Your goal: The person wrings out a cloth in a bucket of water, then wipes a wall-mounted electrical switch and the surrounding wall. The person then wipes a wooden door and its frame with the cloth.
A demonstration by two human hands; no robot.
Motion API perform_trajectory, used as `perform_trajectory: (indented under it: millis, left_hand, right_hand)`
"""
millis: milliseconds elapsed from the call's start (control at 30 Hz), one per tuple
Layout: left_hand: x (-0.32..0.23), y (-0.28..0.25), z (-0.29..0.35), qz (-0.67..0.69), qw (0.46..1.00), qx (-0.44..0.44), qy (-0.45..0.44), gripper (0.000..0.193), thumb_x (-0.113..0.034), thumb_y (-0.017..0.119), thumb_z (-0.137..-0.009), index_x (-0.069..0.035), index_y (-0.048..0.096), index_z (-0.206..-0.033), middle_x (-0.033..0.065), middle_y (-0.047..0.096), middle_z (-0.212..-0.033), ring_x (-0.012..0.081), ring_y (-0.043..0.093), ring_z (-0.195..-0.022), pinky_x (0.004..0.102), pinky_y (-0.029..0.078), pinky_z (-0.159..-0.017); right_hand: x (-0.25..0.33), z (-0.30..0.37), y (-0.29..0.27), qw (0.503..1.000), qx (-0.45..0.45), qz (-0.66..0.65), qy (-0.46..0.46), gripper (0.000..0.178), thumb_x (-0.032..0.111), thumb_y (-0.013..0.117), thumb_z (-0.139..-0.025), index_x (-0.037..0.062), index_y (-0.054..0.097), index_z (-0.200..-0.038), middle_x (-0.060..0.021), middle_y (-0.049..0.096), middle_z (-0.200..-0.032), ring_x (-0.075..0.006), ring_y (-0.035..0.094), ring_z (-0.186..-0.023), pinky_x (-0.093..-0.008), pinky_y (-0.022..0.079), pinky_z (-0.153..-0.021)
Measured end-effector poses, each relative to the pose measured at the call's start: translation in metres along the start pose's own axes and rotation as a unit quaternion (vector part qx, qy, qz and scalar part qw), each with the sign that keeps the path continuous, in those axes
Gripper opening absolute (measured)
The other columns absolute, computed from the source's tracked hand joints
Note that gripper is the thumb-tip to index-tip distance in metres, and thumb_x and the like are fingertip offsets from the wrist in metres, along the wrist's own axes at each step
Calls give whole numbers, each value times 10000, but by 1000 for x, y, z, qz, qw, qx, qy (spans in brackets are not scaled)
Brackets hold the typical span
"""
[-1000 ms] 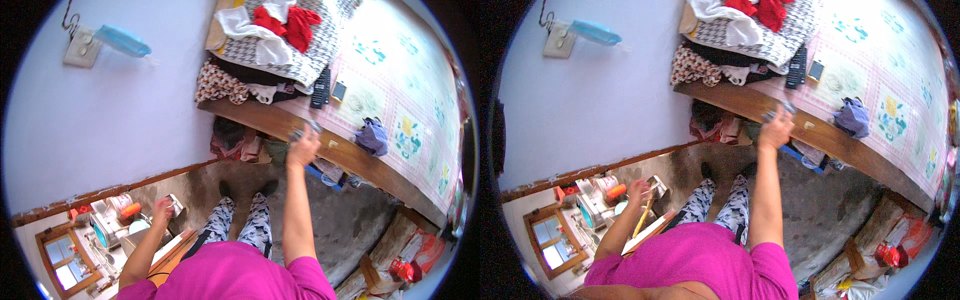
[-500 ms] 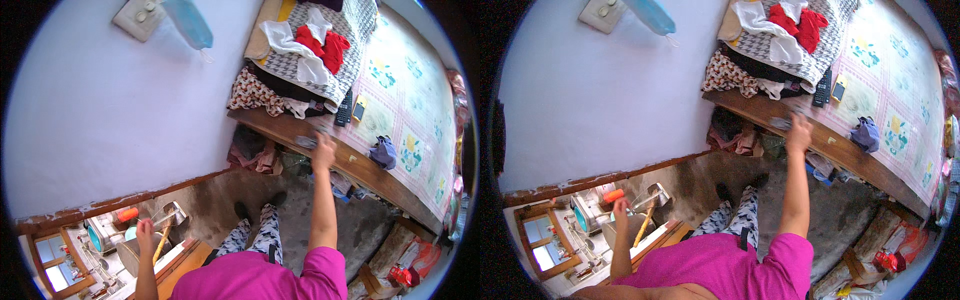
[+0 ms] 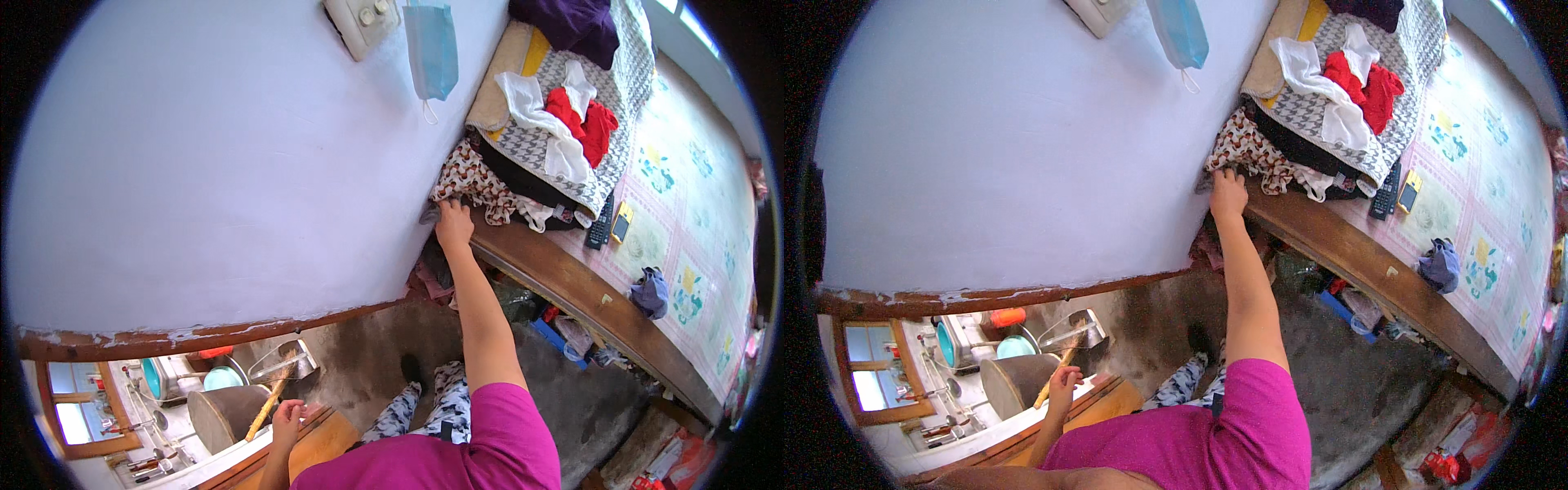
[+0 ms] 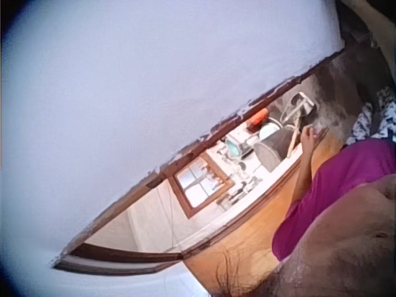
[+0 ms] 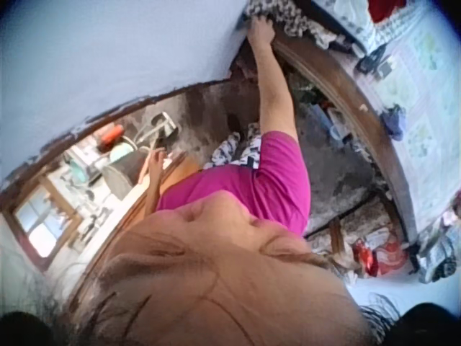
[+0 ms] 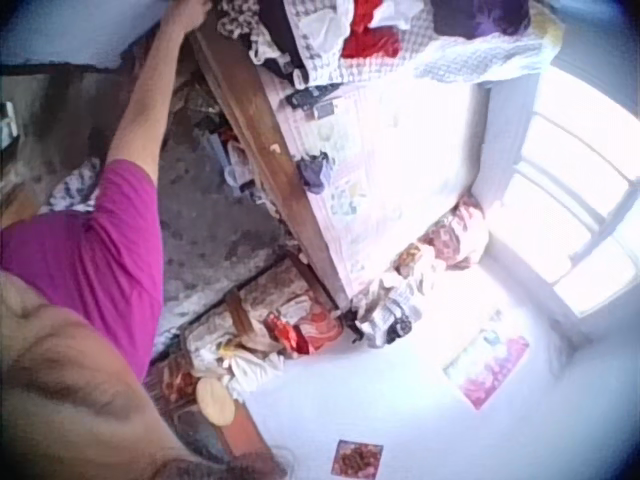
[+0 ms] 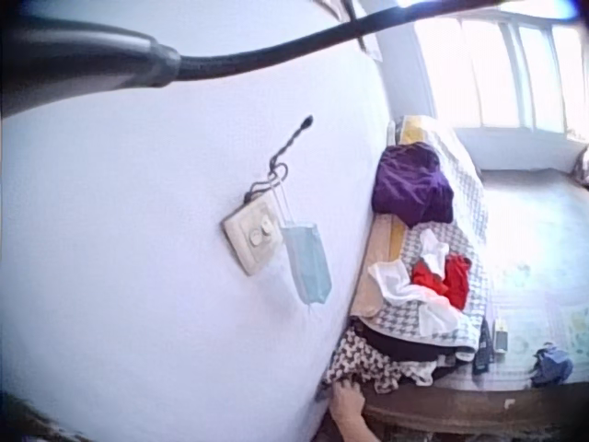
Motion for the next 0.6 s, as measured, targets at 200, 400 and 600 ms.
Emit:
perform_trajectory:
  millis: [200, 400, 600]
  left_hand:
    - [-25, 30, -7, -7, 996, 78, 43, 146, -90, 564, -1027, -7, 640, -1119, 70, 700, -937, 143, 686, -830, 287, 552, -770]
    - [-46, 41, -29, -84, 974, 194, 84, 233, -158, 599, -1022, -21, 633, -1207, 78, 709, -1029, 142, 678, -919, 296, 546, -828]
    - [-80, 78, -42, -19, 947, 270, 175, 254, -183, 615, -1023, -30, 640, -1224, 75, 716, -1057, 141, 677, -940, 286, 531, -849]
  right_hand:
    - [-35, 75, -24, 959, 250, 11, -137, 447, -25, 650, -773, 119, 689, -1195, -124, 686, -1153, -345, 643, -1079, -420, 548, -931]
    - [-86, 169, -27, 898, 200, -382, 94, 367, 146, 595, -831, -10, 701, -1145, -246, 705, -1121, -349, 663, -1131, -413, 498, -964]
    - [-27, 199, -103, 908, 374, -164, 92, 368, 261, 638, -925, -15, 682, -1166, -104, 708, -1093, -226, 663, -1014, -370, 511, -899]
Point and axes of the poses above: each hand's wrist, its own z-axis away from the middle knuckle, its own y-axis out of the palm, x = y × z, the point moved 3 cm from there along -z, towards the middle knuckle
